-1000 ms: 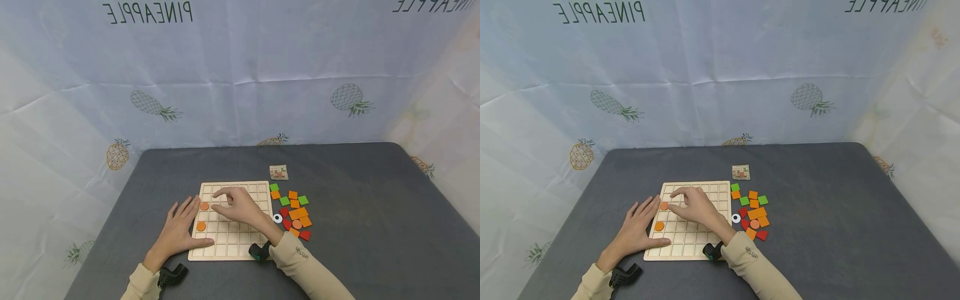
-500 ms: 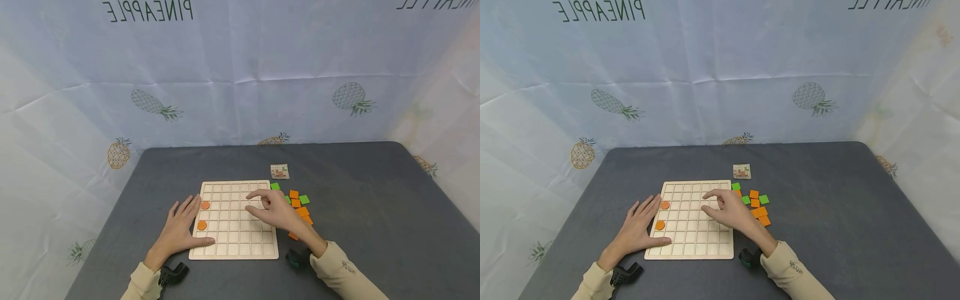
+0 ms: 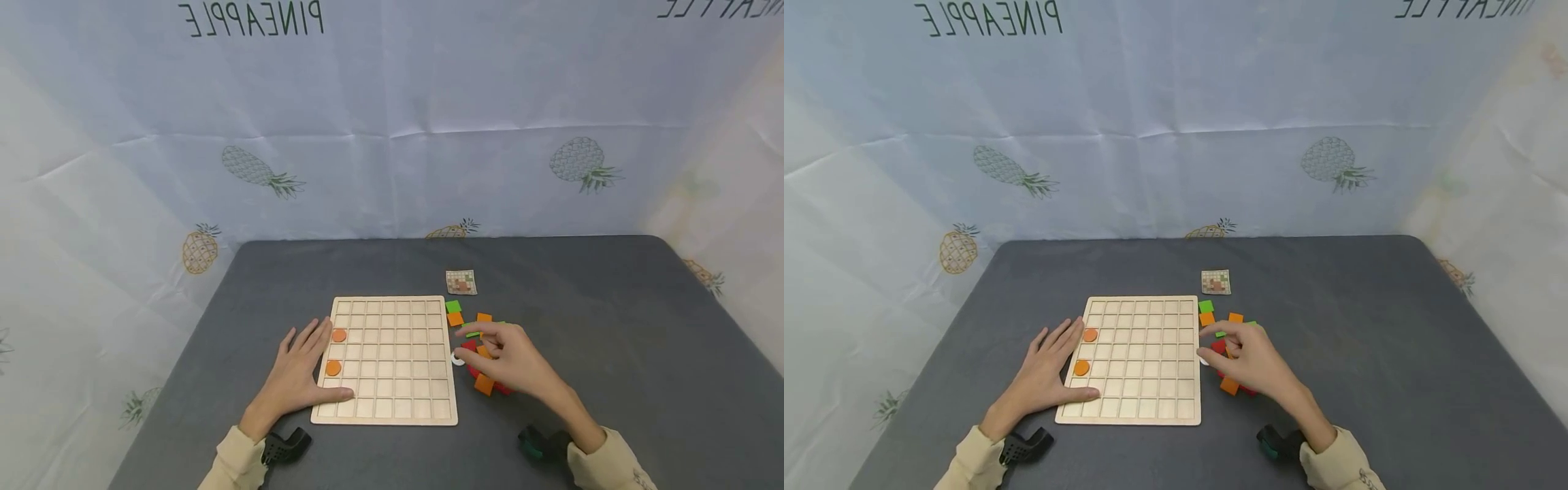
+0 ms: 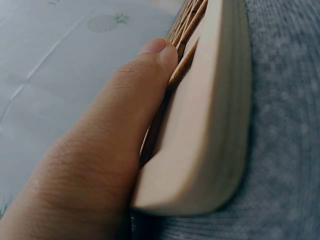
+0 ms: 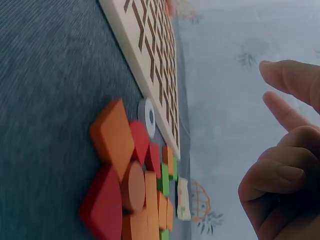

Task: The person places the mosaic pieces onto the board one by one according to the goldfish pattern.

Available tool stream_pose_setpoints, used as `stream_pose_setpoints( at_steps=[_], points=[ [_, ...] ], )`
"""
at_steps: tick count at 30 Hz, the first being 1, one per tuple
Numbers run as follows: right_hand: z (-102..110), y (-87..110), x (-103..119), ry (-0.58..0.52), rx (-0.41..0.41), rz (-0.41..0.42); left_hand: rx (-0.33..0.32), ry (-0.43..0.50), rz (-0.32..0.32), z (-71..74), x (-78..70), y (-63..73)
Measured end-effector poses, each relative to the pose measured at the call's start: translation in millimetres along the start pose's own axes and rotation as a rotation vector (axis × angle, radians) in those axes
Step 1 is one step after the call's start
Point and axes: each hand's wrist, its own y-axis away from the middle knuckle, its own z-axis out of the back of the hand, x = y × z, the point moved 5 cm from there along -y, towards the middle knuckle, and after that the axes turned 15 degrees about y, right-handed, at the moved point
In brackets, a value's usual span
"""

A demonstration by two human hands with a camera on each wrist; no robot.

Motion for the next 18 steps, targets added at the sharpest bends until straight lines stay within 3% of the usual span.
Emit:
stream_pose_setpoints(
  at_steps=[5, 13, 18],
  points=[
    [12, 6.4, -7, 0.014, 0.007, -0.04, -0.009, 0.002, -0.014, -0.7, -0.4, -0.4],
    [33, 7.4, -23, 0.029, 0.007, -0.023, -0.013, -0.012, -0.018, 2.0, -2.0, 0.3],
    [37, 10.0, -34, 0.019, 0.051, -0.032, -0.008, -0.013, -0.016, 1.2, -1.4, 0.8]
  ],
)
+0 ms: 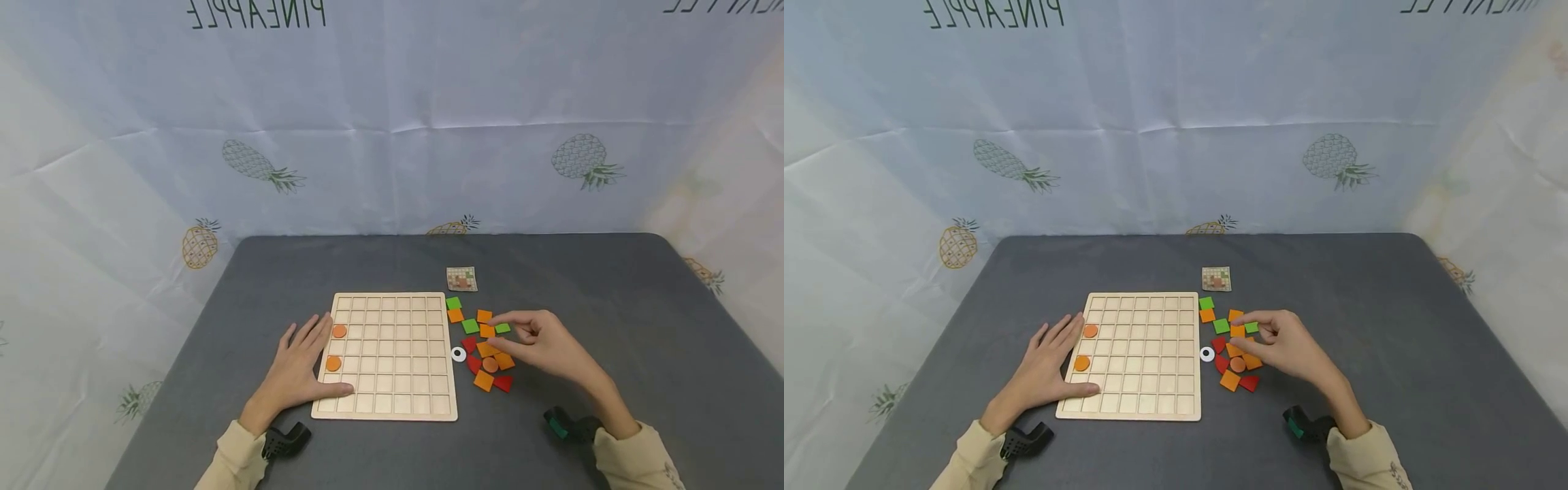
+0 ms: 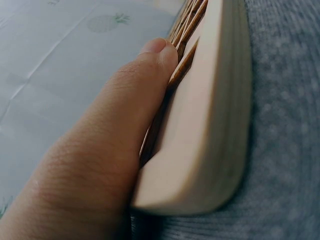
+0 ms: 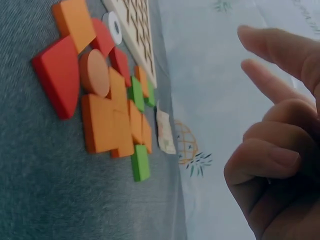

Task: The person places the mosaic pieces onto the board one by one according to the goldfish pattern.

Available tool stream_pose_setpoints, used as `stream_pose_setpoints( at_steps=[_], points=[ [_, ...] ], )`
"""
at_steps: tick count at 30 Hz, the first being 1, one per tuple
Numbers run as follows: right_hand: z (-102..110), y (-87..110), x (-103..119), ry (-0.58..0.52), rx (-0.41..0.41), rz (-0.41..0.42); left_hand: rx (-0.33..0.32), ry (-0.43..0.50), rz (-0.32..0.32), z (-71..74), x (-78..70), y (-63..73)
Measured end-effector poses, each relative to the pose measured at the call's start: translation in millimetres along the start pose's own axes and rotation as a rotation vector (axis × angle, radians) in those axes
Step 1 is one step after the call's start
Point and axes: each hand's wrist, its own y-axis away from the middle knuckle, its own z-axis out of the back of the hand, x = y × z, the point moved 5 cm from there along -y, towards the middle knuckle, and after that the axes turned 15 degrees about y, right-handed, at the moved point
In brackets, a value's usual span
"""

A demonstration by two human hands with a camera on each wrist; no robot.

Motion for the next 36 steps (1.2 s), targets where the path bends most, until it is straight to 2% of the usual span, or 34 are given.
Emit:
stream_pose_setpoints(
  at_steps=[8, 12, 27, 33, 36],
  points=[
    [-10, -0.9, -13, -0.026, 0.161, 0.001, 0.003, 0.008, 0.001, -0.5, 0.4, -0.1],
    [-13, -0.7, -19, -0.017, 0.217, 0.0, 0.006, 0.005, 0.005, -0.8, 0.4, 0.0],
    [-23, -2.3, -36, 0.038, 0.284, -0.006, 0.001, 0.011, 0.005, -2.1, 2.2, 0.2],
    [-26, -4.0, -37, 0.073, 0.314, -0.029, 0.002, 0.015, 0.01, -1.1, 1.5, 0.3],
    [-27, -3.6, -36, 0.075, 0.322, -0.015, 0.006, 0.006, 0.014, -1.1, 1.4, -0.1]
  ],
)
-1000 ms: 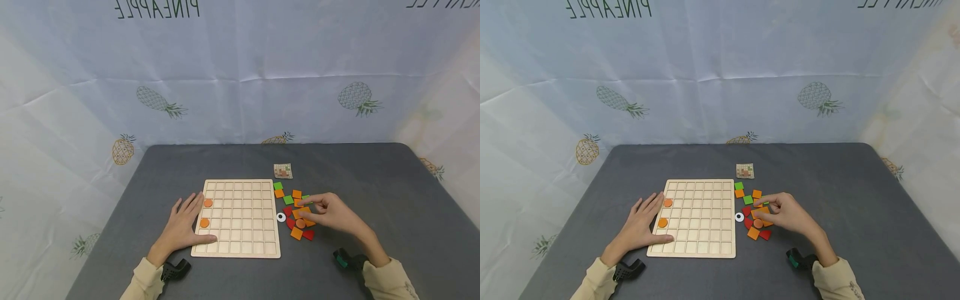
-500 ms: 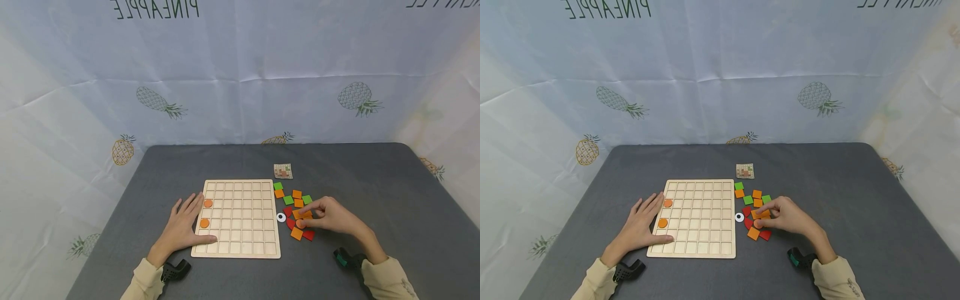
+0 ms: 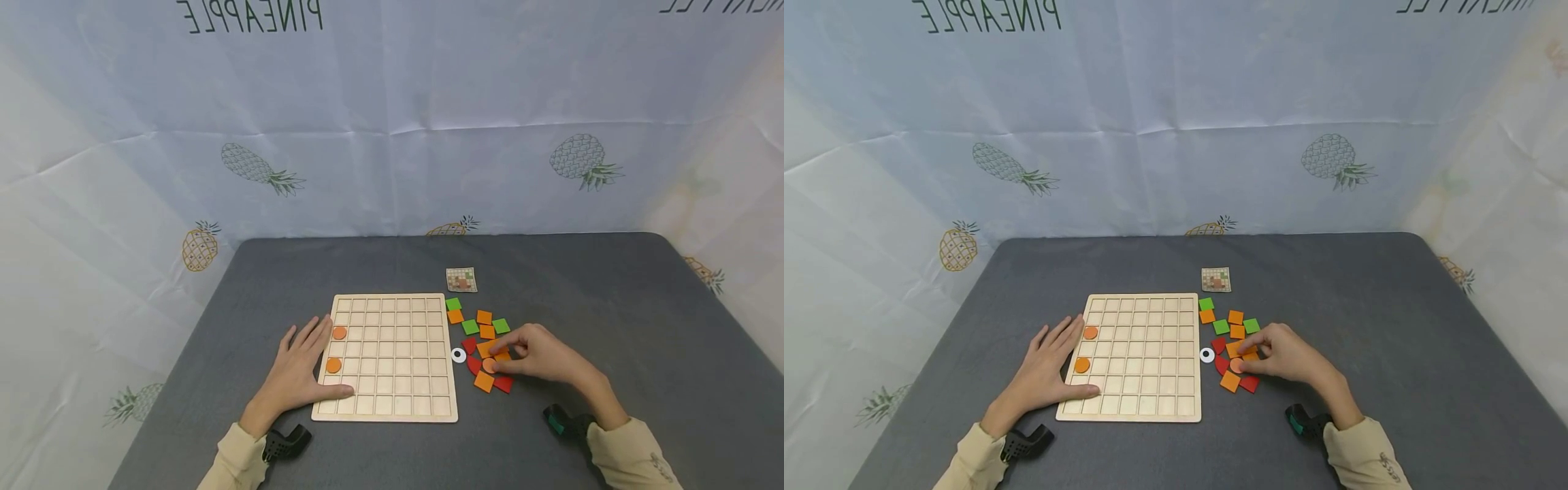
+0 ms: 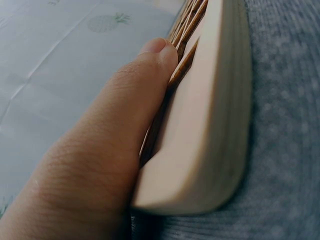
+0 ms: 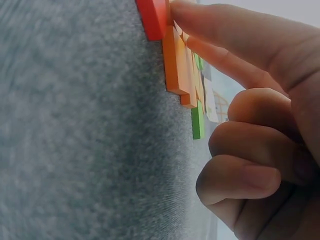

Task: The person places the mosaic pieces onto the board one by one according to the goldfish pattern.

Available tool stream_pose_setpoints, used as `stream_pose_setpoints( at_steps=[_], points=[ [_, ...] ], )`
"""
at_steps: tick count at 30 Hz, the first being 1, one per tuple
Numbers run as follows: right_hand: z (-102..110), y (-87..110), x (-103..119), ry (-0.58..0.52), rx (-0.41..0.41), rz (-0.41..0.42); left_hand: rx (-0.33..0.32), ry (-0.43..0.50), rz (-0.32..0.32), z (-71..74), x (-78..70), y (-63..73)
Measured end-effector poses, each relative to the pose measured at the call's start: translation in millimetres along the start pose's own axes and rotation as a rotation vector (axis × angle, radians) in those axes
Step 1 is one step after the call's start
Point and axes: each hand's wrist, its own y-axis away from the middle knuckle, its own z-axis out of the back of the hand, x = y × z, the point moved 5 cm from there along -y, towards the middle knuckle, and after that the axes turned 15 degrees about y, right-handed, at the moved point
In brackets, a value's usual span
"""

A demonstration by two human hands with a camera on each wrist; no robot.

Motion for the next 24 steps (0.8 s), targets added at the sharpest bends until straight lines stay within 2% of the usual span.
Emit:
stream_pose_setpoints(
  at_steps=[7, 15, 24],
  points=[
    [0, 1.6, 7, 0.006, 0.005, 0.048, 0.003, 0.013, 0.006, 0.6, -0.5, 0.0],
    [-4, 0.1, 10, 0.023, 0.023, 0.026, -0.009, 0.011, -0.004, 1.2, -1.8, 0.3],
    [-7, -0.5, 15, 0.081, 0.007, 0.022, 0.012, 0.029, 0.016, -0.6, -0.3, 0.0]
  ],
)
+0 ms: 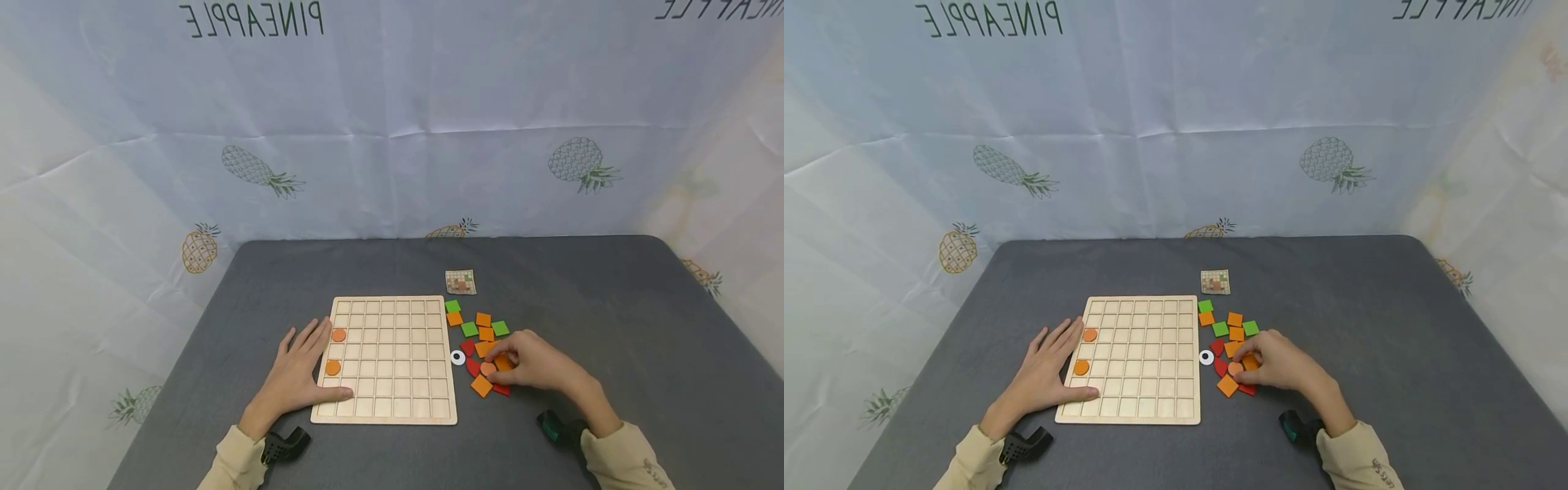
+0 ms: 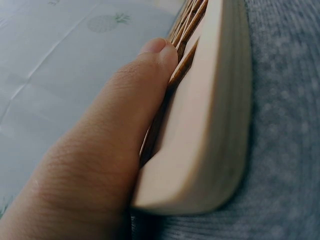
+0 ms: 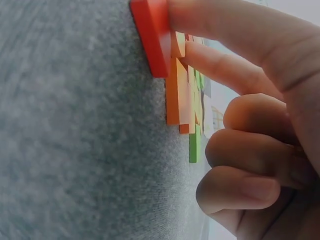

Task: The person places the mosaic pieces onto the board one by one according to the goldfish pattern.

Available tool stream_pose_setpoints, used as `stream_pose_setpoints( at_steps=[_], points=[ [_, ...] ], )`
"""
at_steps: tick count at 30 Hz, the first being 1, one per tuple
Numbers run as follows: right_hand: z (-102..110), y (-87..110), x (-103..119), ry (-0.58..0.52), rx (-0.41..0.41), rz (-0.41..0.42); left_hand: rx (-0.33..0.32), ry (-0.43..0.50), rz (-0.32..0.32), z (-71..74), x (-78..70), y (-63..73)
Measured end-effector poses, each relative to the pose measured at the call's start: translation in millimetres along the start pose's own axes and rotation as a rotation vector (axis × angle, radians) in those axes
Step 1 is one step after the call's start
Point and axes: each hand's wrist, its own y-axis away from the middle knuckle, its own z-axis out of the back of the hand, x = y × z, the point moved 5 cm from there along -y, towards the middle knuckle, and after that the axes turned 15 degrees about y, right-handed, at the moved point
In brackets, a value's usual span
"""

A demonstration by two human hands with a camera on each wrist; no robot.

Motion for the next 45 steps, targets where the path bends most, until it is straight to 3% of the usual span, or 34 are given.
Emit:
stream_pose_setpoints(
  at_steps=[13, 27, 36, 45],
  points=[
    [4, 1.6, 4, 0.017, -0.026, 0.001, -0.022, 0.008, -0.02, 1.4, -1.1, 1.7],
    [9, -6.9, 21, 0.036, -0.125, 0.006, -0.028, -0.012, -0.034, 0.7, -1.6, 2.2],
    [9, -25.3, 50, 0.025, -0.158, 0.065, -0.022, -0.029, -0.078, 0.6, -3.4, 1.6],
    [3, -54.2, 89, 0.054, -0.174, 0.124, 0.001, -0.007, -0.061, 1.3, -4.3, 0.1]
  ],
)
